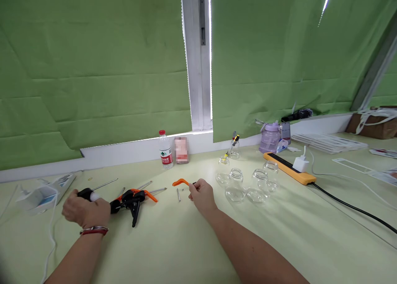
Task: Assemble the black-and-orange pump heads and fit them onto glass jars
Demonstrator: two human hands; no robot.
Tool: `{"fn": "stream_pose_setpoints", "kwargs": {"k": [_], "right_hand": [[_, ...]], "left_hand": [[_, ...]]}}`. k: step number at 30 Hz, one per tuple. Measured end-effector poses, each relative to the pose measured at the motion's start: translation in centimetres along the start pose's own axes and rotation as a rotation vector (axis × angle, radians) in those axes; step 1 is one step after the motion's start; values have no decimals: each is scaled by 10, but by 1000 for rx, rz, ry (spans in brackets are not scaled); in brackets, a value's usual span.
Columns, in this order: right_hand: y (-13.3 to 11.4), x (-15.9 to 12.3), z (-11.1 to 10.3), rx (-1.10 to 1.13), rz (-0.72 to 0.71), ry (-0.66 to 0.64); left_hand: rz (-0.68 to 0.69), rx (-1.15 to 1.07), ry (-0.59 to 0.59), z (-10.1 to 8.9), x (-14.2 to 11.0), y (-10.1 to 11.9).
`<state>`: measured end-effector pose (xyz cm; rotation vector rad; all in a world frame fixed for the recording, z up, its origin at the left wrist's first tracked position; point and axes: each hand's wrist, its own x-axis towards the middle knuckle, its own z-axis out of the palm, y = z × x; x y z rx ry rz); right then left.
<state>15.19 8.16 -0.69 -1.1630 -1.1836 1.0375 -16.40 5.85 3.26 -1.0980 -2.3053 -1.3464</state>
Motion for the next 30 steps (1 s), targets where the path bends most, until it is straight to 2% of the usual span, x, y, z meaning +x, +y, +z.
{"fn": "stream_pose_setpoints", "kwargs": {"k": [2, 7, 11, 15, 22, 27, 30], "right_hand": [[-2, -2, 1, 72, 46, -1], [-4, -5, 4, 228, 129, 1], [-10, -11, 8, 309, 167, -11], [-19, -23, 13, 376, 171, -65], [-28, -49, 8, 472, 264, -246], [-27, -52, 4, 501, 255, -223], [-24, -53, 5, 519, 264, -271]], "left_hand": [[123, -2, 80, 3, -10, 11], [420, -259, -11, 13, -58, 41], [585, -458, -136, 9, -96, 59], [587, -507, -226, 5, -113, 63], [558, -562, -264, 6, -113, 62], [559, -600, -271, -2, -117, 67], [577, -611, -265, -3, -119, 68]]}}
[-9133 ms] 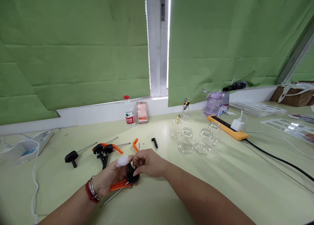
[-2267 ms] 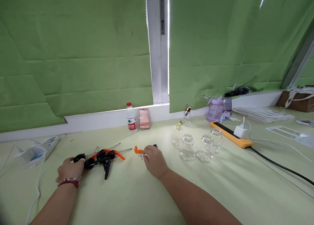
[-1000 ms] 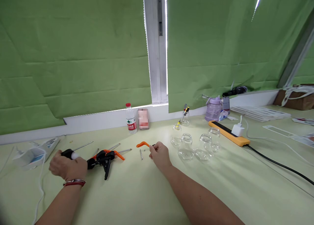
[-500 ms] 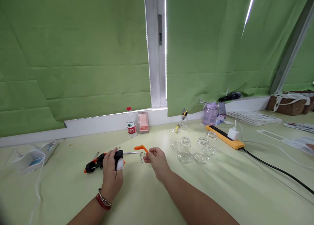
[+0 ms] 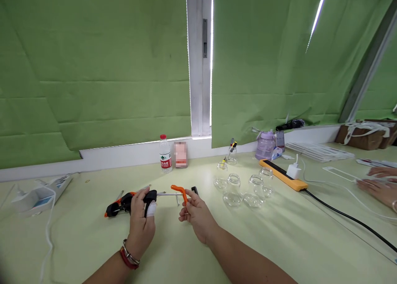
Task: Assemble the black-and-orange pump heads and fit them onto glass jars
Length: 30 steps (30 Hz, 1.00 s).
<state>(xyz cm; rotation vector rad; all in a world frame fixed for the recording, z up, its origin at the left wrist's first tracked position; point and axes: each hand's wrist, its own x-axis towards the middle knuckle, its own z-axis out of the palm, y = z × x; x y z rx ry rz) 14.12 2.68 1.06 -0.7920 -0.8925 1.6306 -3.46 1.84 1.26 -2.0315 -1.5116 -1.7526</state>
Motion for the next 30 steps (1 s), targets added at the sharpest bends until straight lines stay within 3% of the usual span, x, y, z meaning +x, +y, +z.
{"fn": "stream_pose_setpoints", "kwargs": {"k": [4, 9, 15, 18, 24, 30], "right_hand": [[0, -3, 2, -28, -13, -117], [-4, -7, 0, -144, -109, -229], [-4, -6, -8, -319, -253, -239], [-3, -3, -13, -386, -290, -245], [-2, -1, -21, -561, -316, -301], [-1, -5, -17, -738, -441, -373]], "left_hand": [[-11, -20, -25, 1, -1, -1], [-88, -268, -214, 3, -6, 7], [-508, -669, -441, 1, -5, 16], [-643, -786, -549, -2, -1, 14], [-659, -832, -665, -4, 4, 10], [-662, -941, -738, -2, 4, 9]]}}
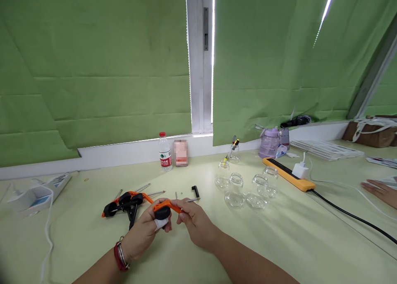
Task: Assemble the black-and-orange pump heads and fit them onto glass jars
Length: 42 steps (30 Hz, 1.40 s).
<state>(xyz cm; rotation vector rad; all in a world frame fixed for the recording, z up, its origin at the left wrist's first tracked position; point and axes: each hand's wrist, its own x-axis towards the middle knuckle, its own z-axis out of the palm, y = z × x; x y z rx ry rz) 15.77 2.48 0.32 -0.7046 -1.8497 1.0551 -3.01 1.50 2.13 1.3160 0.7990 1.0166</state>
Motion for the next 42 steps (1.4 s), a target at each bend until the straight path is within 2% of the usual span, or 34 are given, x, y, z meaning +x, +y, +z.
{"fn": "stream_pose_setpoints", "kwargs": {"k": [5, 9, 13, 23, 31, 42], "right_hand": [[2, -1, 1, -34, 3, 21], [4, -1, 0, -16, -10, 24], [4, 0, -2, 9, -25, 15], [2, 0, -3, -57, -67, -30], [2, 0, -4, -208, -181, -43], [5, 1, -2, -241, -156, -67]], "left_hand": [[-32, -177, -13, -1, -3, 1], [3, -315, -12, -2, -6, 4], [-1, -385, 36, -1, -6, 7], [-21, -275, 104, 4, -4, 13], [-10, -229, 75, 3, -4, 12], [-41, -240, 70, 0, -3, 10]]}}
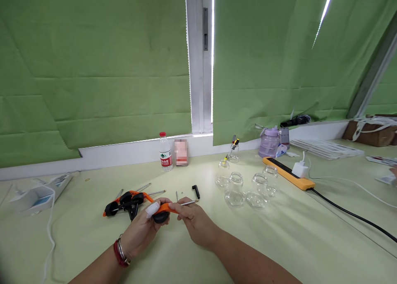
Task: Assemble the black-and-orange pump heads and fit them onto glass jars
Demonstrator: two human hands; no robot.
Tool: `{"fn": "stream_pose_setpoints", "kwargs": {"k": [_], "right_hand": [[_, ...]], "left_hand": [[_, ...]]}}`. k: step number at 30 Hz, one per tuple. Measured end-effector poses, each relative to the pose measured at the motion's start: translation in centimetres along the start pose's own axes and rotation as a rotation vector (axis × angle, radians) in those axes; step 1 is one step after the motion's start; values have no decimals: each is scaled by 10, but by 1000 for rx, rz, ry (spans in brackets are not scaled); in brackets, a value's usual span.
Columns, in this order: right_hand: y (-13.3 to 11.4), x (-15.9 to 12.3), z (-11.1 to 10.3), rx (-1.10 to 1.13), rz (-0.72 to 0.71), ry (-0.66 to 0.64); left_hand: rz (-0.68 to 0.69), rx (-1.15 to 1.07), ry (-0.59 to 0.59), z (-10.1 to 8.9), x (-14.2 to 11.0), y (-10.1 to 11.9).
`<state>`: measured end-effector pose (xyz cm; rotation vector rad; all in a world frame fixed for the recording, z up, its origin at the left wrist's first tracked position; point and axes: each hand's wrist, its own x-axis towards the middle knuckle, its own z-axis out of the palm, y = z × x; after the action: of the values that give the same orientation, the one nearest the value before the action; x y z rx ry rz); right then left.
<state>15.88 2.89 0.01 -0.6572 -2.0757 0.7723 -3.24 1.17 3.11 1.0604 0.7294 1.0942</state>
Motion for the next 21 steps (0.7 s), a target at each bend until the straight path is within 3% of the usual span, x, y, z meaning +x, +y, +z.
{"fn": "stream_pose_setpoints", "kwargs": {"k": [3, 6, 9, 13, 21], "right_hand": [[-5, 2, -2, -30, -1, -35], [-4, 3, -7, -78, 7, -53], [6, 3, -12, -115, 96, 42], [20, 5, -13, -248, 216, 138], [17, 13, 1, -561, 200, -240]], "left_hand": [[-11, -24, 40, -2, 3, -3], [6, -96, 172, -6, 9, -4], [69, -190, 332, -14, 17, -3], [102, -212, 406, -20, 20, -3], [118, -184, 336, -13, 18, -8]]}}
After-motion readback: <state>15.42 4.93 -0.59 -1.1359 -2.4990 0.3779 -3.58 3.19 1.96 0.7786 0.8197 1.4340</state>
